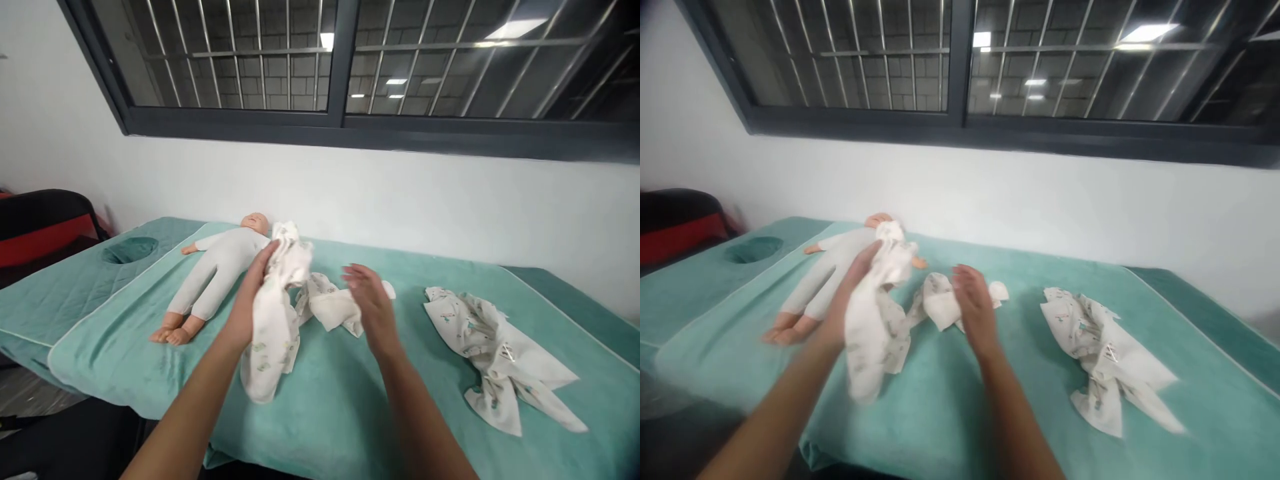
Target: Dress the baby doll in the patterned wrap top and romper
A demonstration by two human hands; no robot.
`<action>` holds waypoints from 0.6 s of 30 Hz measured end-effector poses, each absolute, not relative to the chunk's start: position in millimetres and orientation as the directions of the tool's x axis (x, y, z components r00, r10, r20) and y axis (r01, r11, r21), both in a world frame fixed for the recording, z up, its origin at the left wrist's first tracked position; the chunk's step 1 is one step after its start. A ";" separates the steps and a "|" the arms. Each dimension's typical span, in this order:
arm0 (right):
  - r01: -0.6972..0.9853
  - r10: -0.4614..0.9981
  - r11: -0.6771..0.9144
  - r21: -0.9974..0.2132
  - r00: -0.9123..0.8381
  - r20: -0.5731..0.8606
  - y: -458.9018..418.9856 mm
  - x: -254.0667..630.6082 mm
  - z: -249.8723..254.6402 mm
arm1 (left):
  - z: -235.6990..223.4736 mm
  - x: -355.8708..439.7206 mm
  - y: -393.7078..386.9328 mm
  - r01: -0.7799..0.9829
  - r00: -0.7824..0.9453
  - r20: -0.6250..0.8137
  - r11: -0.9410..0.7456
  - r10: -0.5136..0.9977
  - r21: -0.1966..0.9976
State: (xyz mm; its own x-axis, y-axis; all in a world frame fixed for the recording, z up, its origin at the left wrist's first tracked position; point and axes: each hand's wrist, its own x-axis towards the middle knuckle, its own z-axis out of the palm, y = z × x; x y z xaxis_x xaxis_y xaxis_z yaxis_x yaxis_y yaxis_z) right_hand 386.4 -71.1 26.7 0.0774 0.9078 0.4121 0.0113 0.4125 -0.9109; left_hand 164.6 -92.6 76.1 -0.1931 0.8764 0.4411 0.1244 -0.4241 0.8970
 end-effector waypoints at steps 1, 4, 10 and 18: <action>-0.086 0.933 0.341 -0.936 -0.086 0.348 -77.8 375.7 35.5 | 72.5 170.6 -96.4 0.137 -0.099 0.465 -0.450 0.880 0.882; -0.121 0.953 0.188 -0.975 -0.217 0.211 -88.4 354.3 51.2 | 63.2 181.8 -103.7 0.083 0.219 0.437 -0.463 0.872 0.883; -0.261 0.973 0.055 -0.964 -0.204 0.111 -85.8 354.6 48.6 | 52.6 179.6 -106.2 -0.109 0.132 0.203 -0.190 0.970 0.976; -0.075 0.950 0.312 -0.947 0.045 0.309 -75.1 374.1 73.3 | 59.4 155.6 -113.7 0.023 -0.242 0.201 -0.201 0.949 0.979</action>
